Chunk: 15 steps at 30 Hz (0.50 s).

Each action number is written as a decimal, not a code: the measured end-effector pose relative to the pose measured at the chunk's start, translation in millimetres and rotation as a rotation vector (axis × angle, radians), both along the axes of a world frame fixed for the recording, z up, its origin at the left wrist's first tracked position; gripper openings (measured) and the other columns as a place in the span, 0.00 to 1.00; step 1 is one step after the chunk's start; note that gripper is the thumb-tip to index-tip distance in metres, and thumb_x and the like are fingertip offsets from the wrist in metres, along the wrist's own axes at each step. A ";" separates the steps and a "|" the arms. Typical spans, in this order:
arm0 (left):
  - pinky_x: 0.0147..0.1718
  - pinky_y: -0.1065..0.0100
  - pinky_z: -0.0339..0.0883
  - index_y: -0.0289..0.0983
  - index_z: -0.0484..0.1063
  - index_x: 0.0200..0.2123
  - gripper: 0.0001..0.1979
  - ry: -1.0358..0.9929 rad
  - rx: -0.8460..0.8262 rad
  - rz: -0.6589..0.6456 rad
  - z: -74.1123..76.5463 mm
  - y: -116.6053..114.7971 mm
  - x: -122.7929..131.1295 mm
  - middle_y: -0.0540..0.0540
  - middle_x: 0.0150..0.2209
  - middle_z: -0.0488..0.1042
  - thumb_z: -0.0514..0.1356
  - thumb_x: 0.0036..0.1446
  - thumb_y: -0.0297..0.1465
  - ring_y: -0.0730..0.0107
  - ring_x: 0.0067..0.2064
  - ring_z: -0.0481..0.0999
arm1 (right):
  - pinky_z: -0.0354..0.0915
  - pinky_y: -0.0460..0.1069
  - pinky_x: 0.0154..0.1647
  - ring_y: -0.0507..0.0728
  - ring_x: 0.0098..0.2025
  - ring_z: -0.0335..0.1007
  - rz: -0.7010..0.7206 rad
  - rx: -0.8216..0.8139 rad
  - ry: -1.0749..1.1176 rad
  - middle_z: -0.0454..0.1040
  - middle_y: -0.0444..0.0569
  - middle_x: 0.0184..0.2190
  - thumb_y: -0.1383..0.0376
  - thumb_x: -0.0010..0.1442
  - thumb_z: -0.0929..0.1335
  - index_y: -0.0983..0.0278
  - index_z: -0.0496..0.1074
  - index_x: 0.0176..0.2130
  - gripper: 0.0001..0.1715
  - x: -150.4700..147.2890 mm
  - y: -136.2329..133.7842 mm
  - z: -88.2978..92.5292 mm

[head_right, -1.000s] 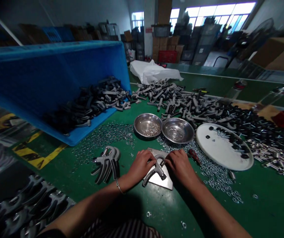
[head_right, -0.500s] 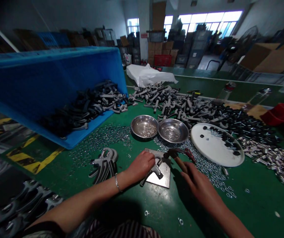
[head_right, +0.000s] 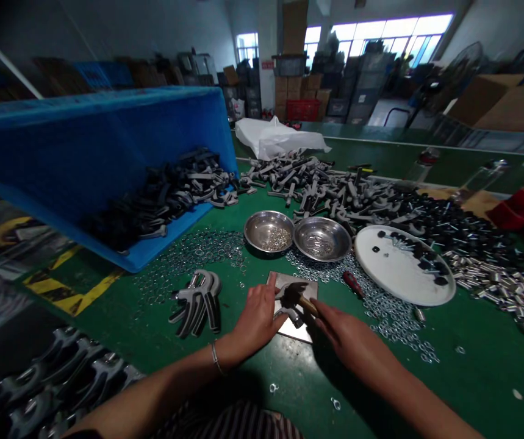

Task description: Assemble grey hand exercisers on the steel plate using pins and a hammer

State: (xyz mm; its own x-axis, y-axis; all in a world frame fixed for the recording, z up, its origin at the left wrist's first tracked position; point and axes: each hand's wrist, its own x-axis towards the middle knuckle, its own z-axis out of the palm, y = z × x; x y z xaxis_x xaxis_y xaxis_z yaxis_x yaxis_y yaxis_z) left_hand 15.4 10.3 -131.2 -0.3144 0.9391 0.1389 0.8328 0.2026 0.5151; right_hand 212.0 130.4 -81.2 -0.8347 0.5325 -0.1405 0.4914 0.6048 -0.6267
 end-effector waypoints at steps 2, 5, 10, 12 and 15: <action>0.58 0.46 0.54 0.30 0.44 0.69 0.43 -0.009 0.000 -0.042 2.7 2.2 -4.2 0.30 0.57 0.67 0.62 0.56 0.32 0.44 0.57 0.65 | 0.72 0.54 0.42 0.64 0.44 0.79 -0.113 -0.172 0.064 0.81 0.52 0.45 0.51 0.66 0.62 0.58 0.71 0.58 0.27 10.7 -2.2 -4.1; 0.56 0.48 0.59 0.34 0.56 0.66 0.38 -0.211 -0.012 -0.082 10.8 8.8 -17.7 0.34 0.52 0.72 0.63 0.53 0.33 0.46 0.55 0.69 | 0.71 0.52 0.26 0.61 0.28 0.77 -0.374 -0.303 0.022 0.81 0.49 0.30 0.45 0.64 0.60 0.60 0.70 0.57 0.32 40.3 -3.4 -15.4; 0.45 0.60 0.70 0.33 0.64 0.59 0.30 -0.772 -0.066 -0.021 19.7 14.0 -45.6 0.38 0.46 0.75 0.63 0.56 0.38 0.59 0.45 0.76 | 0.71 0.56 0.36 0.64 0.35 0.76 -0.317 0.098 -0.020 0.80 0.54 0.35 0.48 0.63 0.62 0.60 0.76 0.41 0.23 81.7 34.0 -40.2; 0.51 0.58 0.66 0.34 0.69 0.54 0.24 -0.610 0.004 0.007 17.8 8.4 -53.3 0.37 0.50 0.73 0.63 0.55 0.35 0.57 0.50 0.73 | 0.69 0.58 0.41 0.65 0.38 0.74 -0.301 0.353 0.000 0.77 0.58 0.38 0.51 0.64 0.61 0.63 0.76 0.39 0.22 80.8 60.8 -47.3; 0.56 0.54 0.61 0.36 0.74 0.46 0.13 -0.343 0.031 -0.007 12.5 -7.1 -57.6 0.41 0.47 0.73 0.60 0.59 0.32 0.56 0.52 0.70 | 0.68 0.58 0.41 0.65 0.37 0.72 -0.304 0.517 0.003 0.74 0.60 0.37 0.55 0.63 0.61 0.66 0.74 0.40 0.20 59.0 90.3 -50.6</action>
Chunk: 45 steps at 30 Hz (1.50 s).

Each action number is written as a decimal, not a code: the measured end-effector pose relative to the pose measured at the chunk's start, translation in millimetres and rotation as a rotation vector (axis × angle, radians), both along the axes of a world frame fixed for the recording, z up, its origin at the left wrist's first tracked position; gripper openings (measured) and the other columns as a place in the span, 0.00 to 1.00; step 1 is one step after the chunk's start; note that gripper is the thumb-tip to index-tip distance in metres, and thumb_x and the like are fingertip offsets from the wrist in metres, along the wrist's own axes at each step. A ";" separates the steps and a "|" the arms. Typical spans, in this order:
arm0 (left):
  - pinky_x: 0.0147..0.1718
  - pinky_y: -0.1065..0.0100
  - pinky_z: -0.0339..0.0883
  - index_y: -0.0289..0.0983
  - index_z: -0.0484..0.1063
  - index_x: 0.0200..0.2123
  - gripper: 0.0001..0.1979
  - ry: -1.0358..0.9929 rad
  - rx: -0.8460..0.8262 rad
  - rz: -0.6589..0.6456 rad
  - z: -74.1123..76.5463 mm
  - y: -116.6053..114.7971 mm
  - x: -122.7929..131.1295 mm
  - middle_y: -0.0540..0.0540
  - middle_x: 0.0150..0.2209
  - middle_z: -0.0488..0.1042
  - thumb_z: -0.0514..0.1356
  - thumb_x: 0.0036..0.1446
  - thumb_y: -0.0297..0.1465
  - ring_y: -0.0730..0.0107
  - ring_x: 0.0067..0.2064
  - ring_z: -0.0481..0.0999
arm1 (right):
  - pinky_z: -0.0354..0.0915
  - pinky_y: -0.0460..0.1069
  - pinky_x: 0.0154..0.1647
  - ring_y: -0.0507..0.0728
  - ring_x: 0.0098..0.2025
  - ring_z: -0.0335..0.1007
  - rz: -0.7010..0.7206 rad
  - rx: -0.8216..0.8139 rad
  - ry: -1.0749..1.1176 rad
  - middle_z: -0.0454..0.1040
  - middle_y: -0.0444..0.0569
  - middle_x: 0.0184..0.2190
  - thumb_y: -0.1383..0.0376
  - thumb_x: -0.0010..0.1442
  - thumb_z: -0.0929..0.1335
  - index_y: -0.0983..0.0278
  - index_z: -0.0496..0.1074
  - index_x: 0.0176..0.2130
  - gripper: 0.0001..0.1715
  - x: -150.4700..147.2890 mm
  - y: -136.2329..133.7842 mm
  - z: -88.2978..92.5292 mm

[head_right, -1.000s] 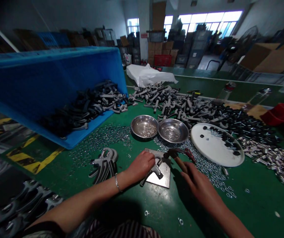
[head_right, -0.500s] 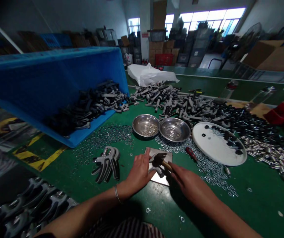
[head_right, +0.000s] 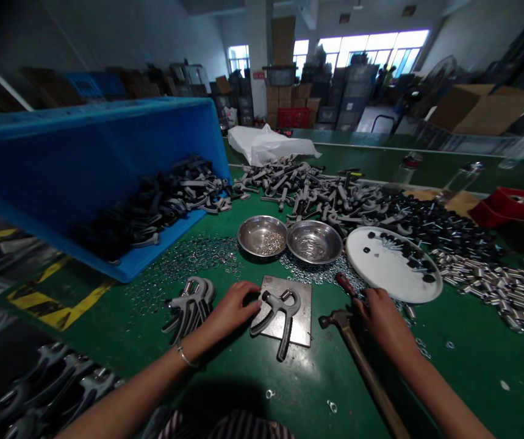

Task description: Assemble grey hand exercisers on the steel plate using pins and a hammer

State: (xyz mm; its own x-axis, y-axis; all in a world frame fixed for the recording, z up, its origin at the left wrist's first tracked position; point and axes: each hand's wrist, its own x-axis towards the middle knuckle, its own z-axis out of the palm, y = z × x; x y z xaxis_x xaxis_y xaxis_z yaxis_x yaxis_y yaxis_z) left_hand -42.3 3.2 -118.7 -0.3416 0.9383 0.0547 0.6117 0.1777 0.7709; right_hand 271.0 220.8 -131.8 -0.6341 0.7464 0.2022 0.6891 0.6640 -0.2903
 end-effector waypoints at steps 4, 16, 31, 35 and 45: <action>0.56 0.54 0.61 0.38 0.71 0.49 0.15 0.104 0.005 0.003 -1.4 -18.2 13.9 0.42 0.48 0.72 0.60 0.60 0.34 0.56 0.53 0.68 | 0.68 0.57 0.46 0.64 0.42 0.73 0.117 -0.076 0.107 0.74 0.57 0.40 0.57 0.64 0.62 0.64 0.74 0.43 0.17 -41.4 -11.8 6.7; 0.56 0.37 0.56 0.34 0.59 0.63 0.37 0.375 -0.123 -0.065 1.2 24.4 90.9 0.29 0.65 0.58 0.65 0.50 0.30 0.32 0.62 0.56 | 0.65 0.53 0.40 0.61 0.36 0.73 0.221 -0.317 -0.046 0.77 0.54 0.36 0.69 0.63 0.60 0.60 0.72 0.37 0.12 -54.2 -113.0 -8.3; 0.54 0.52 0.67 0.36 0.62 0.60 0.23 -0.633 0.023 0.057 -6.4 -12.2 17.8 0.38 0.51 0.74 0.54 0.63 0.34 0.59 0.50 0.76 | 0.69 0.53 0.35 0.60 0.31 0.75 0.022 -0.601 0.259 0.78 0.49 0.30 0.51 0.63 0.64 0.59 0.74 0.34 0.17 -45.4 -85.6 9.4; 0.62 0.53 0.55 0.38 0.69 0.53 0.16 -0.076 0.107 0.078 -15.4 -10.2 36.5 0.40 0.55 0.69 0.54 0.63 0.29 0.58 0.59 0.65 | 0.69 0.52 0.36 0.59 0.31 0.76 0.021 -0.658 0.353 0.78 0.47 0.30 0.51 0.62 0.65 0.60 0.72 0.37 0.16 -64.0 -82.8 20.8; 0.57 0.54 0.60 0.34 0.70 0.47 0.17 0.314 -0.102 0.102 -15.7 38.7 65.1 0.39 0.47 0.68 0.63 0.57 0.37 0.52 0.53 0.66 | 0.65 0.52 0.35 0.59 0.30 0.72 0.030 -0.528 0.416 0.76 0.48 0.28 0.48 0.61 0.66 0.60 0.70 0.32 0.19 -125.7 -68.2 -2.2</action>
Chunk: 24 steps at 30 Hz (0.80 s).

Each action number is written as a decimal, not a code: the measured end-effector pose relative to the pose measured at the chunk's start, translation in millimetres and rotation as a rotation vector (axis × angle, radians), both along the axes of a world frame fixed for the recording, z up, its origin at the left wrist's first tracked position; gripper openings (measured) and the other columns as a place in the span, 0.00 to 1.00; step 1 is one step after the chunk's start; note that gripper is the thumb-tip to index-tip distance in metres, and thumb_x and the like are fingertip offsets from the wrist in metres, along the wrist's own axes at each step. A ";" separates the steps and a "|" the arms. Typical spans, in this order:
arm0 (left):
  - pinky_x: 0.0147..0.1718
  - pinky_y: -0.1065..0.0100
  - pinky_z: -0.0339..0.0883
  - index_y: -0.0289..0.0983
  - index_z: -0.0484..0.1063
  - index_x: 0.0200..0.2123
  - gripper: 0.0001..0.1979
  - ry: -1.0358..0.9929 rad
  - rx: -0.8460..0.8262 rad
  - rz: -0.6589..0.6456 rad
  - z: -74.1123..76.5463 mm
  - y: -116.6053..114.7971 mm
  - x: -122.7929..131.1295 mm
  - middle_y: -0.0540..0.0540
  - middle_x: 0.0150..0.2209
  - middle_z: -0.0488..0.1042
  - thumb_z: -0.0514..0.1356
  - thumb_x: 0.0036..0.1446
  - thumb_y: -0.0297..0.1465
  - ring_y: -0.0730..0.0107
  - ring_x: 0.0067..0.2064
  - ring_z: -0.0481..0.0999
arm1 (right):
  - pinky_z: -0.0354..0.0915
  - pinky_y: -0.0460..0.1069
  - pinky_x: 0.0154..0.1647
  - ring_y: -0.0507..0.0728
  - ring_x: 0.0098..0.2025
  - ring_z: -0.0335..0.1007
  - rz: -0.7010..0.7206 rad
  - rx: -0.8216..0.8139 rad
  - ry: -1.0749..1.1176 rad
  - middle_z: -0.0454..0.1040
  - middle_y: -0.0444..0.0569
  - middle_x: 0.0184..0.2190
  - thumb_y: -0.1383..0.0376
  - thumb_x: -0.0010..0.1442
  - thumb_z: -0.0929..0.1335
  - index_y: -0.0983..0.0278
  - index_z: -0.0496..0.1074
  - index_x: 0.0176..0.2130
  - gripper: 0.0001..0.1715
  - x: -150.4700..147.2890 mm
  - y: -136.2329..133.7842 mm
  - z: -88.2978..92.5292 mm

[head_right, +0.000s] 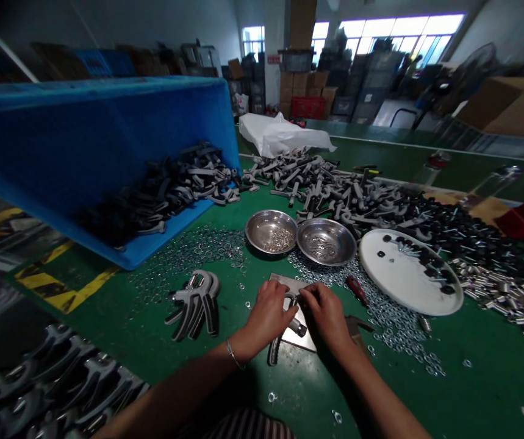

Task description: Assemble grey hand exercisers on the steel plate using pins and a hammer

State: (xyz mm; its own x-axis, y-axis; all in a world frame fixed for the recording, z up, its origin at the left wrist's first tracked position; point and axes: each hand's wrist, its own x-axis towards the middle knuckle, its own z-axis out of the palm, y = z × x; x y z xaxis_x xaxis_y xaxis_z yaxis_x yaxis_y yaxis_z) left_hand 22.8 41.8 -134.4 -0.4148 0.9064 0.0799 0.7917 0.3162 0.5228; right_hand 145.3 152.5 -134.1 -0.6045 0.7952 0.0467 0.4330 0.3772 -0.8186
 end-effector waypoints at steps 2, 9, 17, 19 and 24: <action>0.57 0.56 0.59 0.33 0.71 0.44 0.14 -0.004 -0.009 -0.024 -1.7 4.9 -3.2 0.39 0.46 0.68 0.62 0.58 0.36 0.52 0.53 0.66 | 0.64 0.52 0.36 0.59 0.32 0.71 0.009 0.043 -0.017 0.76 0.49 0.29 0.49 0.62 0.65 0.61 0.70 0.31 0.19 -4.0 1.9 -6.5; 0.57 0.54 0.59 0.34 0.70 0.45 0.13 -0.026 -0.008 -0.038 -2.1 3.4 -4.9 0.39 0.46 0.67 0.61 0.60 0.36 0.53 0.53 0.65 | 0.65 0.50 0.33 0.58 0.30 0.71 0.084 0.148 -0.083 0.76 0.48 0.28 0.49 0.65 0.63 0.60 0.69 0.31 0.20 -8.8 4.0 -13.9; 0.56 0.53 0.61 0.33 0.70 0.43 0.11 -0.005 -0.003 -0.040 -0.7 5.6 -4.6 0.39 0.44 0.68 0.60 0.59 0.33 0.53 0.52 0.66 | 0.65 0.54 0.36 0.62 0.35 0.70 0.216 0.366 -0.226 0.73 0.54 0.32 0.49 0.69 0.58 0.60 0.67 0.32 0.23 -9.5 -3.7 -15.7; 0.56 0.54 0.61 0.32 0.71 0.43 0.11 0.009 -0.009 -0.037 1.0 5.5 -3.8 0.38 0.44 0.68 0.60 0.59 0.33 0.52 0.52 0.67 | 0.66 0.53 0.36 0.61 0.36 0.71 0.278 0.392 -0.251 0.73 0.54 0.33 0.50 0.69 0.58 0.60 0.67 0.32 0.23 -9.6 -2.8 -10.2; 0.56 0.53 0.61 0.30 0.68 0.51 0.22 -0.009 0.001 -0.020 8.8 -8.6 -12.0 0.37 0.49 0.69 0.62 0.60 0.40 0.51 0.53 0.66 | 0.68 0.56 0.49 0.63 0.47 0.73 0.240 0.443 -0.272 0.74 0.57 0.46 0.52 0.68 0.60 0.62 0.69 0.49 0.21 27.5 16.9 13.8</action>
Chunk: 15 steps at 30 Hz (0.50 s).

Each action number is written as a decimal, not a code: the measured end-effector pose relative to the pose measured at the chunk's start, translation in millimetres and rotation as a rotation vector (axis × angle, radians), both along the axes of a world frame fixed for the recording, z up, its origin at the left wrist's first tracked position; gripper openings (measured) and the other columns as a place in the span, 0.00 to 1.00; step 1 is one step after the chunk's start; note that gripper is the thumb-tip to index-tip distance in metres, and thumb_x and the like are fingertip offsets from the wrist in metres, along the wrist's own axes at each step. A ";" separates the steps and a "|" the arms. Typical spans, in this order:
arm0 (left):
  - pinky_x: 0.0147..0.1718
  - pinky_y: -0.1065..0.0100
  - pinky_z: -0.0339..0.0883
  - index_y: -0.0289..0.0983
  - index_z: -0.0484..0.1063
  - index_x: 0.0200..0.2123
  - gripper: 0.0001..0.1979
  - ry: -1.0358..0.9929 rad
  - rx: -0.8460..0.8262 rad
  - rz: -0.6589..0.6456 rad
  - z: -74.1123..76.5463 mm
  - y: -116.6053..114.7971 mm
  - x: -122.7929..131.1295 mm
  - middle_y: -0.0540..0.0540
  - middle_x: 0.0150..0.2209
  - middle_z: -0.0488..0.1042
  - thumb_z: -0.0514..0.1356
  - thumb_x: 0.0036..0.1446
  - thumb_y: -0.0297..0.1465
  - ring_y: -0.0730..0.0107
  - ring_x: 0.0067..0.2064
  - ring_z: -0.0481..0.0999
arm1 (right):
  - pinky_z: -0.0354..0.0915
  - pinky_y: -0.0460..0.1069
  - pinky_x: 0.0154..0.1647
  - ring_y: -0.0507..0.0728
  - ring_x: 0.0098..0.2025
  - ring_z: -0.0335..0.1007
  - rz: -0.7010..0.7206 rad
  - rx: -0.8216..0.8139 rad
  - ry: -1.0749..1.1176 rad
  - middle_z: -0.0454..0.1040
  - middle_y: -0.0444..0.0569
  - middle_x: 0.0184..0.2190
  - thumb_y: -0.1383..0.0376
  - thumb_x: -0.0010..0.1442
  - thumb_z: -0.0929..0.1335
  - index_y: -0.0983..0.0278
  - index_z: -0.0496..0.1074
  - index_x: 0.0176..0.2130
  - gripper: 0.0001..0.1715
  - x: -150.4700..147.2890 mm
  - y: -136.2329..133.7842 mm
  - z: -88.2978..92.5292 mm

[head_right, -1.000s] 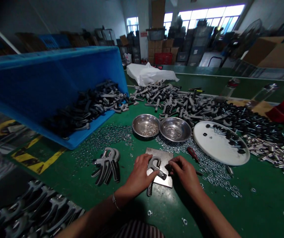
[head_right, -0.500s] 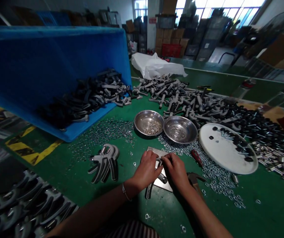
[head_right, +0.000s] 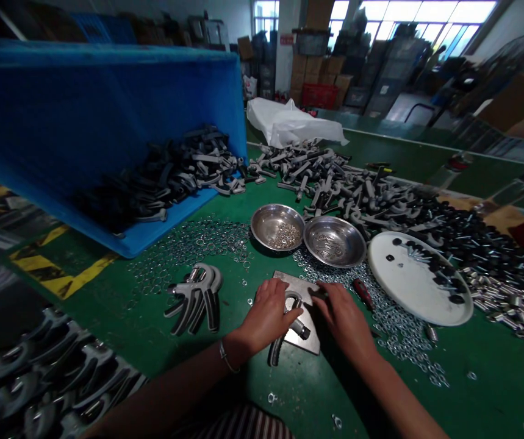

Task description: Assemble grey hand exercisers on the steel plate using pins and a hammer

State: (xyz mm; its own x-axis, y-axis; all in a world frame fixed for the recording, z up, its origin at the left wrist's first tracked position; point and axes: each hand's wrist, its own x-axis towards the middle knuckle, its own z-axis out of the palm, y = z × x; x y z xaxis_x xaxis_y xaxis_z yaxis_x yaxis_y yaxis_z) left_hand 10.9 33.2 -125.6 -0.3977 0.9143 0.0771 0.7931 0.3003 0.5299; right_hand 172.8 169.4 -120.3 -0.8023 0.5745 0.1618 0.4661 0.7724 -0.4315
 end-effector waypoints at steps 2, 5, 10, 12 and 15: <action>0.58 0.55 0.60 0.33 0.66 0.55 0.20 -0.005 0.045 -0.039 4.3 -10.4 -6.0 0.39 0.52 0.68 0.58 0.64 0.37 0.54 0.55 0.65 | 0.68 0.60 0.51 0.66 0.49 0.73 -0.158 0.048 -0.005 0.73 0.60 0.49 0.50 0.67 0.60 0.64 0.68 0.52 0.25 35.1 9.0 5.7; 0.59 0.60 0.59 0.39 0.65 0.58 0.17 0.009 0.076 -0.226 12.5 -23.9 -8.7 0.44 0.55 0.69 0.52 0.68 0.31 0.60 0.56 0.65 | 0.71 0.60 0.46 0.66 0.43 0.75 -0.263 -0.018 -0.062 0.77 0.58 0.43 0.48 0.64 0.61 0.64 0.72 0.46 0.25 91.0 7.8 6.2; 0.60 0.47 0.56 0.38 0.59 0.64 0.34 0.152 -0.027 -0.243 22.3 -25.2 10.4 0.36 0.62 0.61 0.61 0.59 0.46 0.46 0.60 0.60 | 0.73 0.56 0.43 0.63 0.42 0.77 -0.331 -0.212 -0.105 0.79 0.54 0.42 0.49 0.64 0.62 0.60 0.75 0.44 0.22 135.8 -37.1 0.2; 0.58 0.44 0.56 0.35 0.58 0.65 0.36 0.239 -0.083 -0.256 21.9 -17.1 20.0 0.31 0.63 0.59 0.62 0.56 0.40 0.41 0.60 0.60 | 0.73 0.53 0.43 0.61 0.41 0.77 -0.316 -0.241 -0.095 0.79 0.53 0.42 0.49 0.65 0.61 0.59 0.75 0.44 0.21 134.4 -48.9 -1.8; 0.51 0.48 0.65 0.29 0.66 0.59 0.30 0.305 -0.179 -0.293 22.0 0.5 26.6 0.28 0.56 0.66 0.61 0.51 0.30 0.41 0.55 0.65 | 0.72 0.52 0.41 0.60 0.40 0.77 -0.294 -0.154 -0.079 0.78 0.53 0.41 0.52 0.67 0.60 0.60 0.75 0.44 0.21 120.7 -37.8 -5.3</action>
State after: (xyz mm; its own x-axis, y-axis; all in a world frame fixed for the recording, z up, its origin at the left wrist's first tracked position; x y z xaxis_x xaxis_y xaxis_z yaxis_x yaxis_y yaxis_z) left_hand 37.4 33.7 -103.6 -0.1041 0.9944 -0.0189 0.9700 0.1058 0.2189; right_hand 293.5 131.6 -125.5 -0.6055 0.7959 -0.0011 0.6955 0.5285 -0.4867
